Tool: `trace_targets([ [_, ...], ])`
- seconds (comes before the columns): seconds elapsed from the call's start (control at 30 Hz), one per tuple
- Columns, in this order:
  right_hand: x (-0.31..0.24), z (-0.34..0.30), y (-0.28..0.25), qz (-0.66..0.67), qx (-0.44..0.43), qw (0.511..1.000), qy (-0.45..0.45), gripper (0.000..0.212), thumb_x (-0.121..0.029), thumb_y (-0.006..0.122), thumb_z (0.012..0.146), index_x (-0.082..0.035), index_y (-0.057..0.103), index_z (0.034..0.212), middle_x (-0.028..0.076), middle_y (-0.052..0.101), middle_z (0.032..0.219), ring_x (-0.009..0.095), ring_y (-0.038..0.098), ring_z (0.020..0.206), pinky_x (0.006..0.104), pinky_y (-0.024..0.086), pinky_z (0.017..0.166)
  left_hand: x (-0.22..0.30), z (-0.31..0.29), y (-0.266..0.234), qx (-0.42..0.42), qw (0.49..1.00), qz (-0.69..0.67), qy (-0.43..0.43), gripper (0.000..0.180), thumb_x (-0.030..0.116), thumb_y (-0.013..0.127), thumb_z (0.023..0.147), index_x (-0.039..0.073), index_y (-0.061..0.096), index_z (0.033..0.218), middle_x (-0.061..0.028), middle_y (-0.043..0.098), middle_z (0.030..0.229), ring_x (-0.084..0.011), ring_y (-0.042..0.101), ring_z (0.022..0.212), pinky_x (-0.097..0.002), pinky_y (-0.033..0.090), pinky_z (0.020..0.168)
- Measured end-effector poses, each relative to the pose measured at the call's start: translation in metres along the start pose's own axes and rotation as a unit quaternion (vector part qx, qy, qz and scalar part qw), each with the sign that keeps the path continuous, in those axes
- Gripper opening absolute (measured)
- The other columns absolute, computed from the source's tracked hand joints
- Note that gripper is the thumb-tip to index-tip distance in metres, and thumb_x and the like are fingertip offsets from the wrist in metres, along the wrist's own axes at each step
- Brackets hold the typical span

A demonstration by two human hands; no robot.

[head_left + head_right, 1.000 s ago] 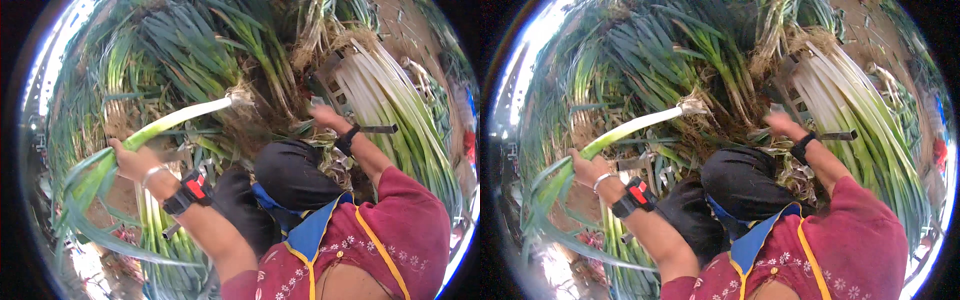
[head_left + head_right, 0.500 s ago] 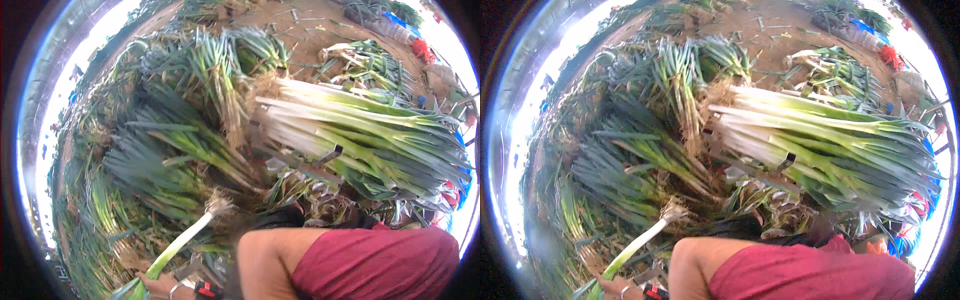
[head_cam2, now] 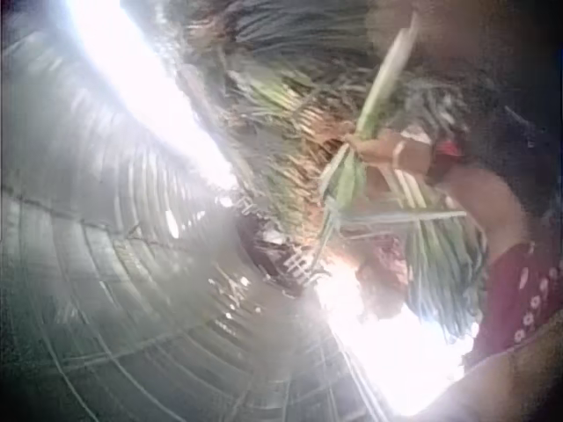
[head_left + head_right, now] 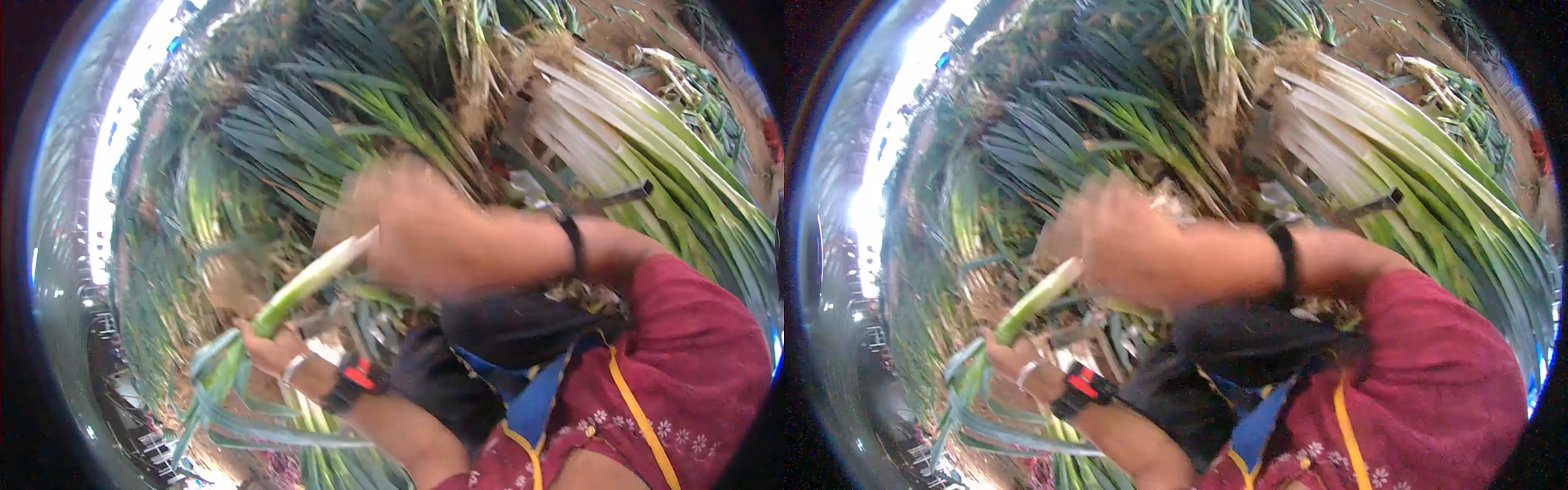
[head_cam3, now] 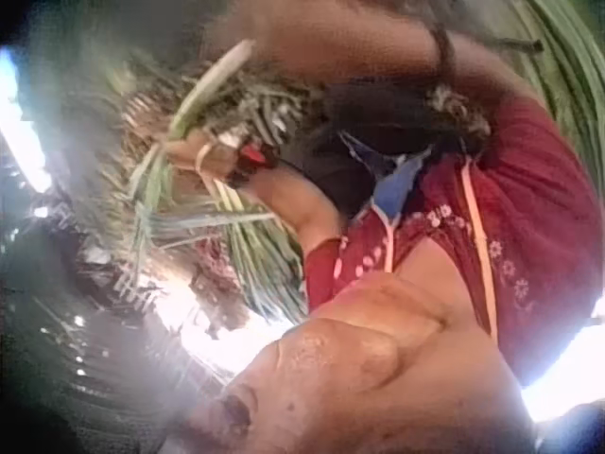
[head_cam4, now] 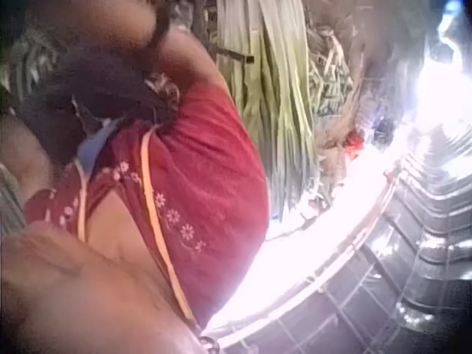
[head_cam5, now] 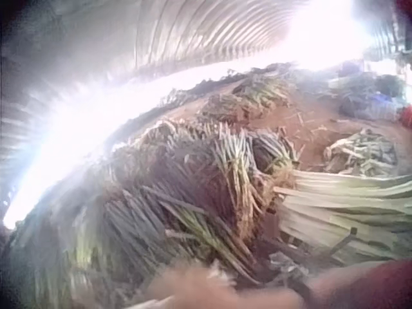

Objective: The person is seen peeling and cleaning harvested leeks while sitting on the ground in an agricultural shed.

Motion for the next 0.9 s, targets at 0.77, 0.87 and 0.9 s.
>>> trace_targets([
  [0.77,-0.041,0.087,0.096,0.683,-0.135,0.704,-0.141,0.049,-0.043,0.05,0.092,0.0,0.059,0.113,0.004,0.062,0.092,0.01,0.056,0.08,0.0255,0.047,0.071,0.083,0.005,0.022,-0.122,0.778,-0.593,-0.166,0.08,0.056,0.071,0.069,0.005,0.047,0.126,-0.0086,0.057,0.111,-0.0219,0.054,0.101,-0.0378,0.042,0.092],
  [0.87,-0.04,0.082,0.094,0.711,-0.071,0.688,-0.128,0.046,-0.039,0.053,0.092,-0.001,0.058,0.117,0.003,0.062,0.095,0.008,0.055,0.084,0.0247,0.047,0.073,0.089,0.006,0.02,-0.141,0.827,-0.528,-0.133,0.089,0.075,0.052,0.072,0.005,0.044,0.128,-0.009,0.055,0.11,-0.0202,0.053,0.102,-0.0378,0.041,0.094],
  [0.9,-0.04,0.079,0.096,0.73,-0.092,0.674,-0.07,0.046,-0.038,0.053,0.092,-0.001,0.057,0.12,0.002,0.062,0.096,0.007,0.055,0.084,0.0246,0.046,0.074,0.087,0.004,0.018,-0.134,0.833,-0.512,-0.164,0.093,0.077,0.048,0.071,0.005,0.043,0.129,-0.0097,0.054,0.114,-0.0213,0.052,0.104,-0.0386,0.041,0.095],
])
Point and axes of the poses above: each hand's wrist, its own z-axis towards the middle knuckle, its own y-axis out of the palm, x = y × z, the point moved 5 cm from there along z, towards the middle knuckle
